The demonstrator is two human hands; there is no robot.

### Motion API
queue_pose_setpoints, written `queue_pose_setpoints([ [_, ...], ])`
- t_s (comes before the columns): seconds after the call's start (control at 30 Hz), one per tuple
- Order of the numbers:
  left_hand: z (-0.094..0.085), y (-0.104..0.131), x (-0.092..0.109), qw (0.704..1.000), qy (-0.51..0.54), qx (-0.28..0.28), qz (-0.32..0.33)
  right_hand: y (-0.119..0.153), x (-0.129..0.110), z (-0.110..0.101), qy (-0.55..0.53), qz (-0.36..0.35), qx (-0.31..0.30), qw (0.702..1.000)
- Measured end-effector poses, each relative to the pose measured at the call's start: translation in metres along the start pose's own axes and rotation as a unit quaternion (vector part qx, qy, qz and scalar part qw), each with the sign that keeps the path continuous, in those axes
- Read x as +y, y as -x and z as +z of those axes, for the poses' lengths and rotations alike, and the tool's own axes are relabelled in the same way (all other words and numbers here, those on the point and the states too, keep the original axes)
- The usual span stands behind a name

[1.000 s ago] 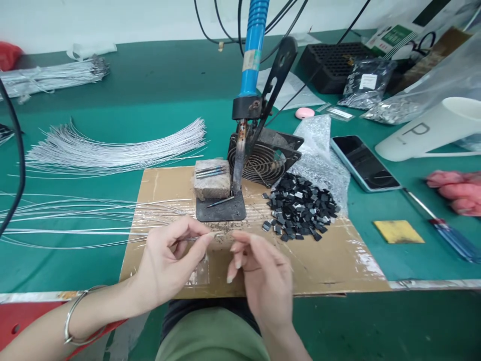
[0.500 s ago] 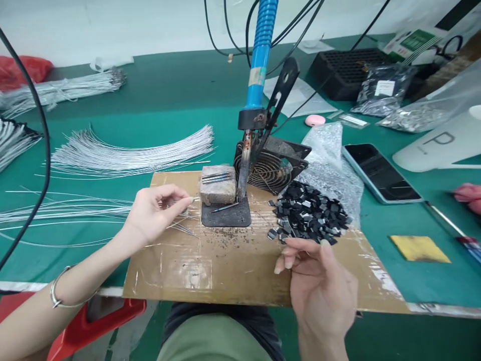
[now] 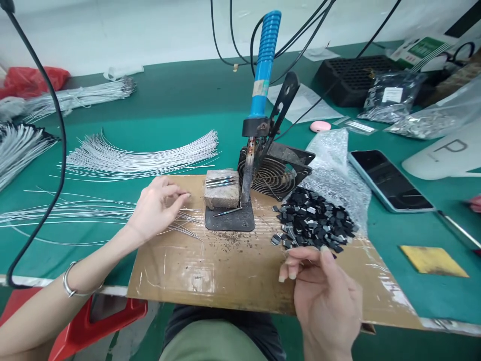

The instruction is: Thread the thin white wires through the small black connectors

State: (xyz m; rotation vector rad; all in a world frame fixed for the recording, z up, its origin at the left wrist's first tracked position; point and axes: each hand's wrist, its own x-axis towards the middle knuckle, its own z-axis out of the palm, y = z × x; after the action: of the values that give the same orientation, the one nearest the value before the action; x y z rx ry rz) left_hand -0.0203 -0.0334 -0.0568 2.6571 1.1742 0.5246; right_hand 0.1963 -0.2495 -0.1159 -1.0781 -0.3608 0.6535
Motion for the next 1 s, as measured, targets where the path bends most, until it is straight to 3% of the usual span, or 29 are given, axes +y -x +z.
queue_pose_setpoints([
  [0.23, 0.016, -0.067, -0.047, 0.998, -0.063, -0.014, 0.007, 0.000, 0.001, -0.002, 0.006, 0.003, -0.001, 1.000],
  [0.37, 0.033, -0.090, -0.058, 0.996, -0.072, -0.034, 0.029, -0.001, 0.001, 0.000, 0.009, -0.004, -0.008, 1.000],
  [0.6, 0.042, -0.096, -0.052, 0.991, -0.101, -0.037, 0.080, -0.002, -0.001, 0.001, 0.009, -0.003, -0.009, 1.000],
  [0.83, 0.020, -0.096, -0.054, 0.998, -0.050, 0.006, 0.044, -0.001, 0.000, 0.000, 0.008, 0.000, -0.008, 1.000],
  [1.0, 0.025, -0.090, -0.051, 0.999, -0.010, -0.019, 0.038, -0.001, 0.000, 0.001, 0.015, -0.005, -0.003, 1.000],
])
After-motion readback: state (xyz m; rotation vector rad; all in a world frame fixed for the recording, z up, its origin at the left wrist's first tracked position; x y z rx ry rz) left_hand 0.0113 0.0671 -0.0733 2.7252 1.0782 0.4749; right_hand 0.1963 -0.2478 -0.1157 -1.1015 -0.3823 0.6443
